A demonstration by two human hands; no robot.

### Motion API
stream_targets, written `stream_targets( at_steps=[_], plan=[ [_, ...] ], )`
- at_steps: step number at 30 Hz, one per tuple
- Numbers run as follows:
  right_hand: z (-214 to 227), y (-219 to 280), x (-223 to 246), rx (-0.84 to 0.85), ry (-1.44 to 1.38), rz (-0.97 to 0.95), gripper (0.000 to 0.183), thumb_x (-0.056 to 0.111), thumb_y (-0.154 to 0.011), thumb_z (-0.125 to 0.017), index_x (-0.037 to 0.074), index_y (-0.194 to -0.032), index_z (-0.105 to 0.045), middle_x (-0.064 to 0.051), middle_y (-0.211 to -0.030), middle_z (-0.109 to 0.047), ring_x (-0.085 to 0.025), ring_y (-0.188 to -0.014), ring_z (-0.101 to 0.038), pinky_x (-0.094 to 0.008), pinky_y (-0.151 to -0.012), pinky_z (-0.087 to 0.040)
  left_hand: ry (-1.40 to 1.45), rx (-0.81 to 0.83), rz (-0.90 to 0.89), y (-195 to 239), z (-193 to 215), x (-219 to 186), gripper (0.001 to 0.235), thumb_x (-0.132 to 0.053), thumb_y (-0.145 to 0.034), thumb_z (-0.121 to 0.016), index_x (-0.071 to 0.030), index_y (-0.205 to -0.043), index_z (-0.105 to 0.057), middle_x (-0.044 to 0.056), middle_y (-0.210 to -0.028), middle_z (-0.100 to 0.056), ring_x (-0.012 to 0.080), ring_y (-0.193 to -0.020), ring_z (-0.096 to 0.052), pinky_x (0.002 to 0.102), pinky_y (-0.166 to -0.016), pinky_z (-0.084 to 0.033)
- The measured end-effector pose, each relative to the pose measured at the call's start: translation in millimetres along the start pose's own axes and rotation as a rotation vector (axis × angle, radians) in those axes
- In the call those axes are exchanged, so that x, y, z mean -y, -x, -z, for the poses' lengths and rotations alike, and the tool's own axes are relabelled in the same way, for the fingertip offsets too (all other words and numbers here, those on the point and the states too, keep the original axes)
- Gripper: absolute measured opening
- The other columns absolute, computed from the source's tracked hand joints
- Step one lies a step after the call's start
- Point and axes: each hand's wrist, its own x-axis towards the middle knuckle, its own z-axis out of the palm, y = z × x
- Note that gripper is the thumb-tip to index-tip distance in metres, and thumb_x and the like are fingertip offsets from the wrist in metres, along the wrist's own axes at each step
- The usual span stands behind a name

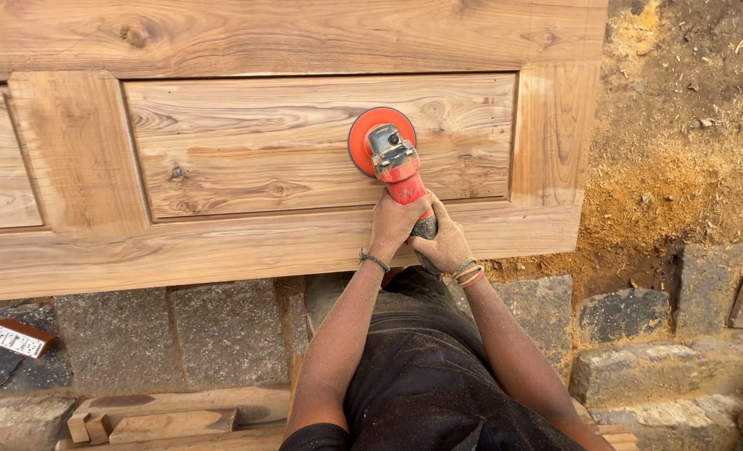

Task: The person uses a handheld orbital sander to smooth the surface of a large wooden panel. The sander is moved systematically across the panel's surface, covering different sections to even out the wood grain.

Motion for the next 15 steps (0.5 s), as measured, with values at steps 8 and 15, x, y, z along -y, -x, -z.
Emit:
stream_targets(
  at_steps=[8,15],
  plan=[
    [42,7,-35,-0.098,-0.063,-0.036,0.099,0.032,-0.068,-0.079,0.012,-0.155,-0.037,-0.019,-0.110,-0.075,-0.029,-0.102,-0.076,-0.041,-0.085,-0.059,-0.067,0.082,0.027,-5,-59,-14,0.070,-0.047,-0.069,-0.082,0.003,-0.112,-0.059,0.018,-0.101,-0.074,0.0260,-0.091,-0.077,0.035,-0.081,-0.062],
    [70,20,-77,-0.202,-0.129,-0.094,0.093,0.030,-0.068,-0.079,0.007,-0.150,-0.042,-0.018,-0.104,-0.075,-0.026,-0.093,-0.075,-0.039,-0.080,-0.059,-0.144,0.157,-0.049,-4,-116,-17,0.058,-0.045,-0.070,-0.081,-0.001,-0.105,-0.067,0.015,-0.094,-0.077,0.0263,-0.087,-0.077,0.037,-0.079,-0.061]
  ],
)
